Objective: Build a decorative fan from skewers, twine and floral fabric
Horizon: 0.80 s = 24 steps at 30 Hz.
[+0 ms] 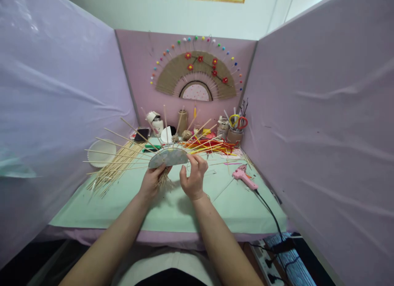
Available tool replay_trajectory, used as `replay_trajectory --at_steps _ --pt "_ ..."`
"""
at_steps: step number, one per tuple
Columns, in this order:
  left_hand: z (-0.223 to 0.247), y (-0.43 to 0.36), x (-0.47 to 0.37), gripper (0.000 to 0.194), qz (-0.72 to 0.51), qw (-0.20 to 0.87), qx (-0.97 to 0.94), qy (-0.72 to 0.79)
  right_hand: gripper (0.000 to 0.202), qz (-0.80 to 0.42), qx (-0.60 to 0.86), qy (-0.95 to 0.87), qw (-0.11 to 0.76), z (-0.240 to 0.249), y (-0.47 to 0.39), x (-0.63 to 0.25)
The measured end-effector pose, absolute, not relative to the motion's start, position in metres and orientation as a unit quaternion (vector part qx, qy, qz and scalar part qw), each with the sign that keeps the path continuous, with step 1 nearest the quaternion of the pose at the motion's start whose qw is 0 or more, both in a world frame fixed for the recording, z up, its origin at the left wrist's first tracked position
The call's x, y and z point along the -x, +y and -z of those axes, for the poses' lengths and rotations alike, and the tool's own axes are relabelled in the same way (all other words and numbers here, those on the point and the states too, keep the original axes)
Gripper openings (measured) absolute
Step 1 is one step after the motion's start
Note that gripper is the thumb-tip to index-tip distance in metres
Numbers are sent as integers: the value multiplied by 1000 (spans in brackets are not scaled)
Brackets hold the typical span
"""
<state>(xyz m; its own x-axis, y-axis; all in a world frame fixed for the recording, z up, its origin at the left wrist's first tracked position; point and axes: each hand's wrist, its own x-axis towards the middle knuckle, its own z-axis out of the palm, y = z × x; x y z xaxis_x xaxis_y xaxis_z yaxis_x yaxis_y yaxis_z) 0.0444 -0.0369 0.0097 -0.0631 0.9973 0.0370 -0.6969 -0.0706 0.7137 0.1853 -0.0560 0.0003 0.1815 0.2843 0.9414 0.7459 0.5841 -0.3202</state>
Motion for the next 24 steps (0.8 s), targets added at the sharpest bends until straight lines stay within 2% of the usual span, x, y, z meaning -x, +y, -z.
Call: replay_trajectory --at_steps 4,12,17,24 --pt "-4 -39 -47 38 -670 596 -350 272 52 180 400 -631 639 -3 -60 -183" --pt "13 -34 -44 32 -661 499 -476 296 42 162 430 -615 641 -4 -63 -184" --pt "10 -36 -44 32 -657 499 -481 296 37 157 425 -615 645 -5 -64 -184" --pt "14 -35 -44 31 -651 505 -481 300 39 163 425 -629 630 -6 -65 -185"
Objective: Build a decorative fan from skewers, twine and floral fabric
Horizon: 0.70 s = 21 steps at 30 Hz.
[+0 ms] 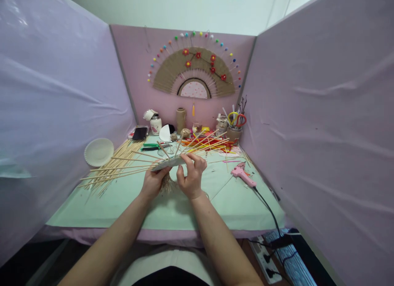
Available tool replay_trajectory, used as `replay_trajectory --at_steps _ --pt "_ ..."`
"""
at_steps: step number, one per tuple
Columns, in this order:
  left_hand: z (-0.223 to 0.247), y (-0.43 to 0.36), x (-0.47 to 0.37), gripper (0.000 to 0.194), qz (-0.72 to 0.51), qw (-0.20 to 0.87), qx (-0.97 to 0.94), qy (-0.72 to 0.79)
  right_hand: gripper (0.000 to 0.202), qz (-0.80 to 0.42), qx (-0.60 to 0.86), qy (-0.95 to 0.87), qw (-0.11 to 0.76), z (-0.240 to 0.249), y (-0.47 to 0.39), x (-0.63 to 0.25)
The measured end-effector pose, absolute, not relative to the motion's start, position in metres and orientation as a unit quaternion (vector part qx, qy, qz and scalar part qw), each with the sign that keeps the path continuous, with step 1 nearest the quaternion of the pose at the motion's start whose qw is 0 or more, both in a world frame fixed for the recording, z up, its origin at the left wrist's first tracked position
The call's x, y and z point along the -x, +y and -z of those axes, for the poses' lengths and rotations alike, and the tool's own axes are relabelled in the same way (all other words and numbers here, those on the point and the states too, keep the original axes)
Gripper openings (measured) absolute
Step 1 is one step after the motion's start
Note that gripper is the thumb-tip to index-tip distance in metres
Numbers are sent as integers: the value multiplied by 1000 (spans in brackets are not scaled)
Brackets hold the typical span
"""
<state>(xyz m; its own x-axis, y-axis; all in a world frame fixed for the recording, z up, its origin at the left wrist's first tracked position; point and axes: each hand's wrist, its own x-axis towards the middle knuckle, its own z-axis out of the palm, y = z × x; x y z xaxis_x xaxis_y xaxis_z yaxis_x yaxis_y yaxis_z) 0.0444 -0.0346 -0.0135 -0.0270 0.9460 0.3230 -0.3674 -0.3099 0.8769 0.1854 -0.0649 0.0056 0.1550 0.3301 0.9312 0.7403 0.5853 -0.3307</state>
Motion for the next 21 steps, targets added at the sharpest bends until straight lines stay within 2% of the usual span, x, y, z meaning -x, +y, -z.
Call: replay_trajectory --at_steps 8,13,21 --pt "8 -36 -48 36 -665 542 -421 294 51 175 423 -601 655 -3 -64 -189" --pt "-3 -41 -50 38 -671 581 -360 289 44 163 451 -590 649 -1 -61 -191" --pt "-7 -42 -52 43 -675 586 -334 298 40 140 455 -609 635 0 -60 -188"
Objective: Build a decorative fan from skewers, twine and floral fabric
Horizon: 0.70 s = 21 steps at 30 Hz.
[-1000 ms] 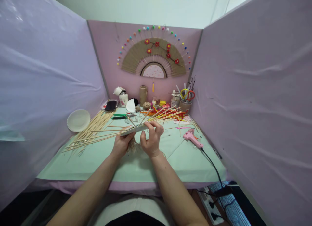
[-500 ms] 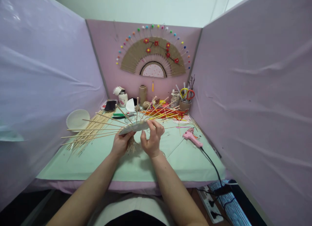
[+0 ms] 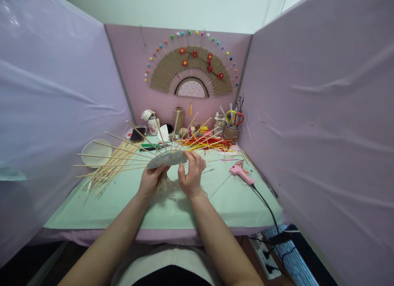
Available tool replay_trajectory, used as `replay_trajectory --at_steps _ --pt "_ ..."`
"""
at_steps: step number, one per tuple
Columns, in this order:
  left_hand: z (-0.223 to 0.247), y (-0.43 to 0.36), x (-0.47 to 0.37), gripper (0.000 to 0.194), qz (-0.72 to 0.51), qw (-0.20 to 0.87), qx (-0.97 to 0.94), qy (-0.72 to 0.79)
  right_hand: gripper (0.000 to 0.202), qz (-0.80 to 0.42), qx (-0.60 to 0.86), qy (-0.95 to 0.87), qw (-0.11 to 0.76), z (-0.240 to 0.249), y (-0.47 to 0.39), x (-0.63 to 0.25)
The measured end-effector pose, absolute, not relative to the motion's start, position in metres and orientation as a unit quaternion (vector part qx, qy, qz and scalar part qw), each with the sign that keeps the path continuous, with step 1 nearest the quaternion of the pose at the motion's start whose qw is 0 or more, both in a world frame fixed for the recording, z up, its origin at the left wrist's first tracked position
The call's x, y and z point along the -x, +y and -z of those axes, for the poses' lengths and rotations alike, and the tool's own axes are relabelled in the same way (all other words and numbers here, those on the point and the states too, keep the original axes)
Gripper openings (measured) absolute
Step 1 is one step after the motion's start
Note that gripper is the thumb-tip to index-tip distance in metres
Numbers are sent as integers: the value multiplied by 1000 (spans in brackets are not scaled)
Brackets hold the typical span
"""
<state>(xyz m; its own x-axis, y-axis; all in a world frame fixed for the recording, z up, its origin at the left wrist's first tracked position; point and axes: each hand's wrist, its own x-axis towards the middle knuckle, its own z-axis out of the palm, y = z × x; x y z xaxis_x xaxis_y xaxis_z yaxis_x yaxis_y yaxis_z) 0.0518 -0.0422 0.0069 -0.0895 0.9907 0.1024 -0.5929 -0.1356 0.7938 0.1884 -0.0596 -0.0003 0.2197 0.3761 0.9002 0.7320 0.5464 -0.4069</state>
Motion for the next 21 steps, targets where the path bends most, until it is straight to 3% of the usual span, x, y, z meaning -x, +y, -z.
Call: replay_trajectory --at_steps 9,21 --pt "-4 -42 -51 39 -674 580 -348 296 38 113 467 -622 618 2 -59 -188" --pt "-8 -45 -52 43 -664 602 -336 290 51 124 409 -607 670 2 -61 -188"
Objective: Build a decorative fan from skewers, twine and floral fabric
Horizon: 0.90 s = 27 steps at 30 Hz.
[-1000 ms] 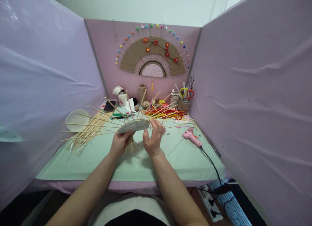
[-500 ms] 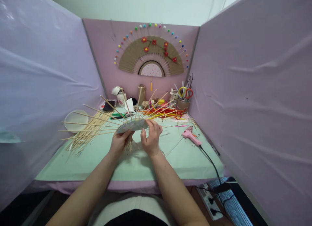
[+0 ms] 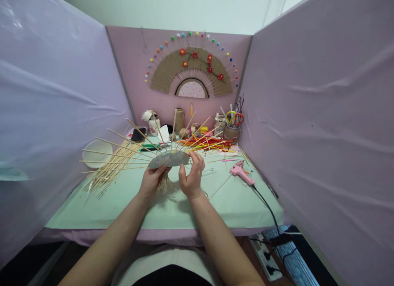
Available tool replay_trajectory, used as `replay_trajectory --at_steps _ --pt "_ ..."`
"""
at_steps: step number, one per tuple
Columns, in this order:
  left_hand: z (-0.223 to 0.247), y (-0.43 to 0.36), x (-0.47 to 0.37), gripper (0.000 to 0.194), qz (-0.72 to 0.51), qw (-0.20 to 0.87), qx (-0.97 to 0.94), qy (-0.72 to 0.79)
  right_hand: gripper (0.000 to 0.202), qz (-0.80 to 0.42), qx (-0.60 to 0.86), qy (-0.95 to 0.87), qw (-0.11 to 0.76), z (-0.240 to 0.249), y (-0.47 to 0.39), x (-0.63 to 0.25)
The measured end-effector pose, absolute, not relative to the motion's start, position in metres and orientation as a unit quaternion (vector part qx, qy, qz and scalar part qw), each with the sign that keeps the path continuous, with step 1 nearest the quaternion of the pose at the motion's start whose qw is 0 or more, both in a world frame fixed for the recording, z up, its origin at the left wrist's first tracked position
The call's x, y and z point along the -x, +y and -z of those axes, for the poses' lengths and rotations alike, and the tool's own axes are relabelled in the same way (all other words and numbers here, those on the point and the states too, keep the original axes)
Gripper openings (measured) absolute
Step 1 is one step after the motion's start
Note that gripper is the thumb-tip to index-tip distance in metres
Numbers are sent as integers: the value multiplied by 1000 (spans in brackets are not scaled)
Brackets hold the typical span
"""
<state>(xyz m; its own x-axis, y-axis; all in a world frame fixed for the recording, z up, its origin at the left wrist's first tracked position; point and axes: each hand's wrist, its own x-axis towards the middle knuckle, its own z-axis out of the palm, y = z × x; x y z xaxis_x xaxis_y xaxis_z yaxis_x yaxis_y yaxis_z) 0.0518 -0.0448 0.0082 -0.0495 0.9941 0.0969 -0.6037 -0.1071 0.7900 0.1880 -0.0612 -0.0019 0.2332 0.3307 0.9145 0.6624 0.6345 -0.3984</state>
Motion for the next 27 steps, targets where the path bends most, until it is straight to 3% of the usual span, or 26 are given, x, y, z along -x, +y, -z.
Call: replay_trajectory --at_steps 21,27 --pt "-5 -38 -47 41 -661 631 -303 270 43 88 400 -589 697 4 -60 -187" --pt "-4 -35 -46 44 -660 641 -289 264 33 131 413 -560 706 1 -65 -188"
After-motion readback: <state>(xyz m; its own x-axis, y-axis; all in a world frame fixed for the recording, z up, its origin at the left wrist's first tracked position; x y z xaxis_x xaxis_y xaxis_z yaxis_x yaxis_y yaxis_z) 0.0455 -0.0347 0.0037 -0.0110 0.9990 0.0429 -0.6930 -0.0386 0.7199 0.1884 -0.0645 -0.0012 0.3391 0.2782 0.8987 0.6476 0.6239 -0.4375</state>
